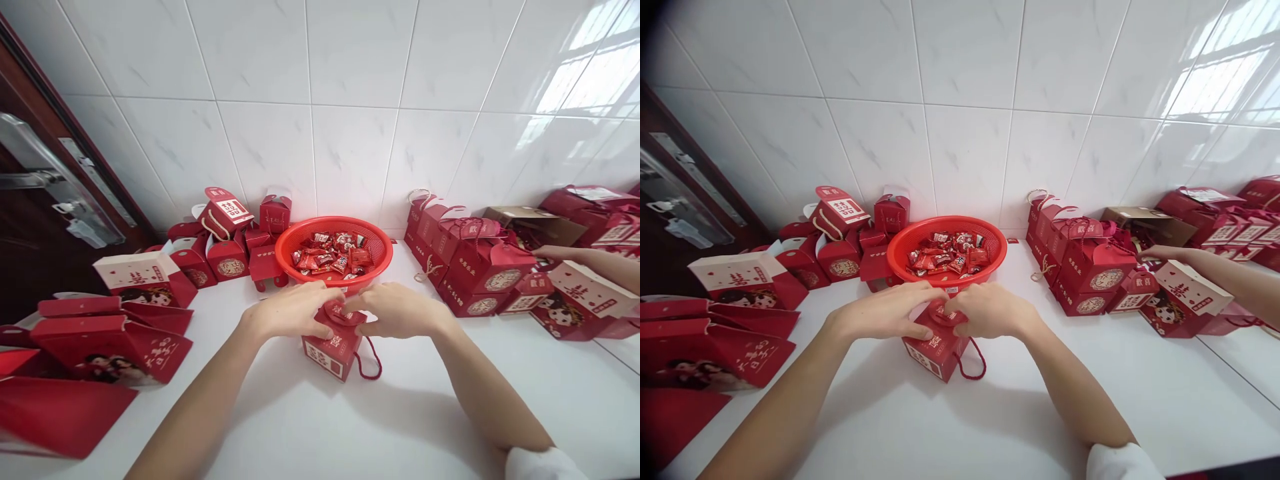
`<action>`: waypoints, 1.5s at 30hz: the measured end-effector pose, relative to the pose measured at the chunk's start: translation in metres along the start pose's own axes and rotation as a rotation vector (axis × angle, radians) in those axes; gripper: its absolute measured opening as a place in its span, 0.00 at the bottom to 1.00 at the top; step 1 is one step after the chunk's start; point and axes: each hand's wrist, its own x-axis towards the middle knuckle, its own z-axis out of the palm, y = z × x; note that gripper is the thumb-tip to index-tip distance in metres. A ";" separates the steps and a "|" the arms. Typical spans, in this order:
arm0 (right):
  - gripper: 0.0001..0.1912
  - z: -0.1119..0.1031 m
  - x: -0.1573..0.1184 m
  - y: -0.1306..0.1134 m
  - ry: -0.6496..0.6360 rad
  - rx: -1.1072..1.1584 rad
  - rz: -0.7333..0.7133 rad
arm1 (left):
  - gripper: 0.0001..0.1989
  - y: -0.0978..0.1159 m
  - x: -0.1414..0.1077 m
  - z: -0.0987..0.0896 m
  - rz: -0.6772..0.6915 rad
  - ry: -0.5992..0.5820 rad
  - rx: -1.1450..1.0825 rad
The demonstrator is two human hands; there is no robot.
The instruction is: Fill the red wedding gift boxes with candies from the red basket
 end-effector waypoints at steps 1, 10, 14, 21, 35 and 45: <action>0.10 -0.002 -0.001 0.004 0.015 0.006 0.011 | 0.20 -0.002 0.001 0.000 0.032 -0.030 -0.032; 0.10 0.004 0.017 0.043 -0.451 0.475 -0.281 | 0.18 -0.022 0.018 -0.001 0.102 -0.157 -0.141; 0.23 0.017 0.036 0.053 -0.520 0.663 -0.255 | 0.21 -0.022 0.015 -0.003 0.035 -0.168 -0.147; 0.21 0.013 0.033 0.063 -0.272 1.007 -0.278 | 0.22 -0.017 0.007 -0.007 -0.055 -0.170 -0.104; 0.13 -0.011 0.001 0.030 0.208 1.216 -0.268 | 0.23 0.004 -0.024 -0.017 0.056 0.180 -0.563; 0.15 -0.001 -0.005 0.003 0.611 0.714 0.035 | 0.21 0.017 -0.019 -0.003 0.582 0.369 -1.102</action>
